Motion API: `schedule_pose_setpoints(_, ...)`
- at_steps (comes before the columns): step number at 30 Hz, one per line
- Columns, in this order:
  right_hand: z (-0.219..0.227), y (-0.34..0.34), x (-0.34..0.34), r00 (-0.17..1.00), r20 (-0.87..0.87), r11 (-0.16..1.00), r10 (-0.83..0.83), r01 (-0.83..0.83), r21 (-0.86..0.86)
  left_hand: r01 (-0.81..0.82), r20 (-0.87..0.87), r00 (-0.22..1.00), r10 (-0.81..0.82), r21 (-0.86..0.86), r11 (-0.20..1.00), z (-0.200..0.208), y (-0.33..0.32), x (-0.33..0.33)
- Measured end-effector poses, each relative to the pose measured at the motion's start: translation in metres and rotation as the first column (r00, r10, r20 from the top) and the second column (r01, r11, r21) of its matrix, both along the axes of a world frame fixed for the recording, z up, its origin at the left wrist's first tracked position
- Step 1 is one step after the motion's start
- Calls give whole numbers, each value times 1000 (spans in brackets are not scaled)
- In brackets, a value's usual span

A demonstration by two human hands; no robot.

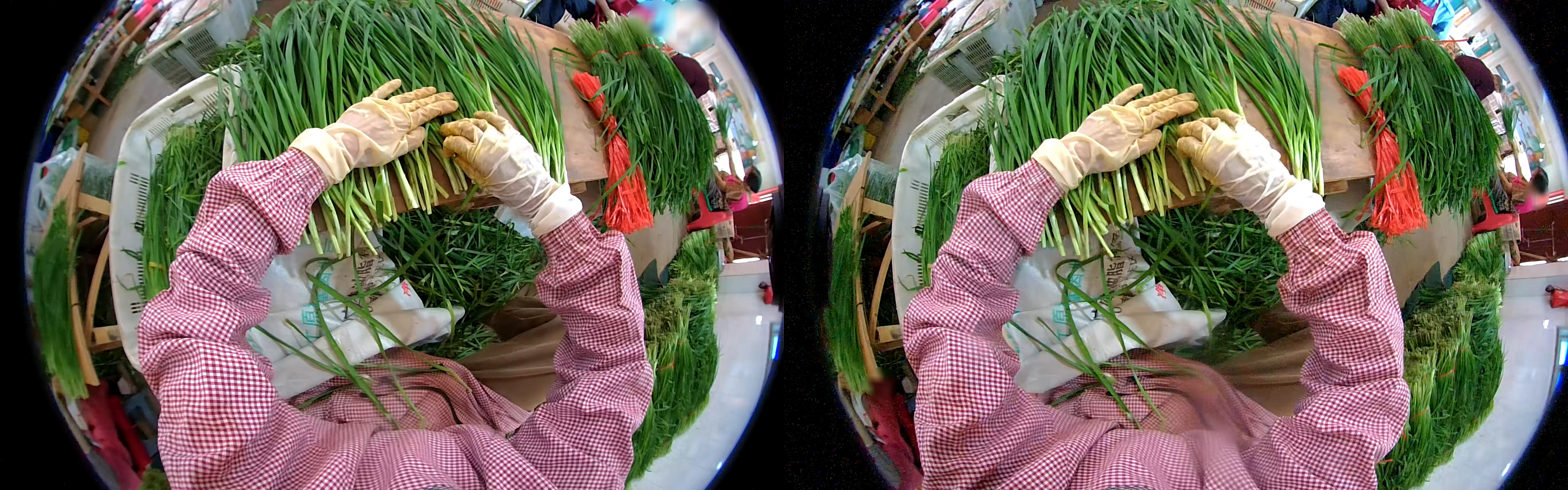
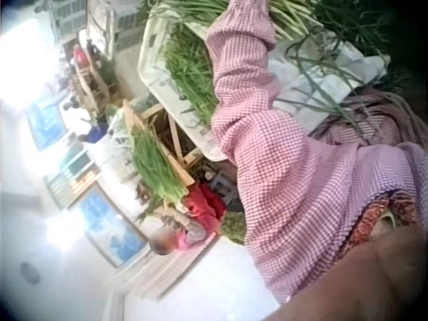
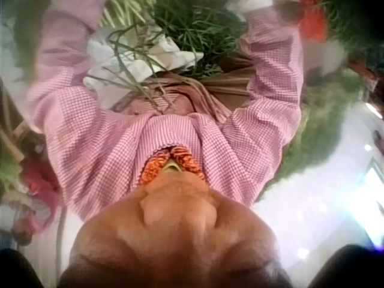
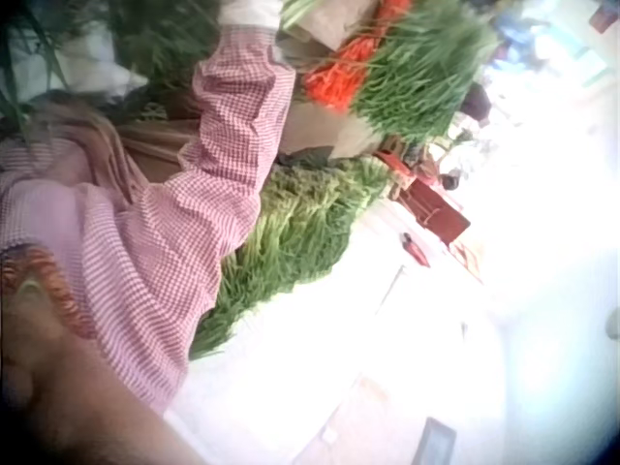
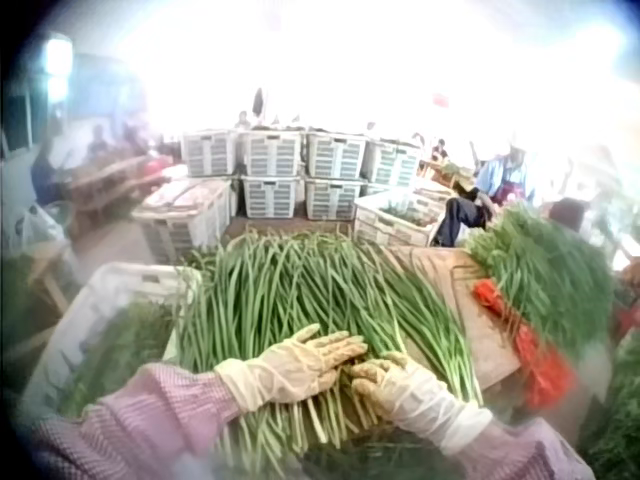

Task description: The person sorts and bundles green stalks, likely chives or green onions, by hand while wearing gloves, placing organized bunches into a plastic crate.

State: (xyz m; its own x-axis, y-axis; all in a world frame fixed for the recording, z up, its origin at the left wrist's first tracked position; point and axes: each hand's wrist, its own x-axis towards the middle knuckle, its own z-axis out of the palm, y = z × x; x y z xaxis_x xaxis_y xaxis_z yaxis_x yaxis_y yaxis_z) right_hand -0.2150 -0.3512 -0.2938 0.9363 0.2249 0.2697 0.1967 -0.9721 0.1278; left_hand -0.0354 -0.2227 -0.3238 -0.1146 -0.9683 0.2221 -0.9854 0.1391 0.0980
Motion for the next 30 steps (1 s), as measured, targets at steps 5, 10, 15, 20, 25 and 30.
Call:
schedule_pose_setpoints(5, -4, -5, 0, 997, 34, 998, -64, 64, -18, -3, -44, 999, 2, -25, 1000, 2, 1, -1)
schedule_pose_setpoints(10, -4, -13, 4, 997, 39, 993, -66, 69, -95, -24, 32, 999, 26, -75, 997, -4, 1, -1)
schedule_pose_setpoints(15, 13, -5, 0, 996, 86, 999, 38, -36, -24, -36, 89, 995, 38, -27, 999, -4, 0, -1)
schedule_pose_setpoints(20, 27, 38, -52, 955, -278, 973, 102, -38, 226, -29, 63, 998, 31, -32, 999, -9, 0, 0)
schedule_pose_setpoints(25, 51, 90, -76, 941, -336, 632, 40, 237, 738, -61, 78, 995, 59, 17, 998, -3, 4, 3)
schedule_pose_setpoints(30, 7, 44, -2, 907, 66, 886, -416, 388, 252, -14, 26, 1000, 16, -56, 998, -6, -2, 3)
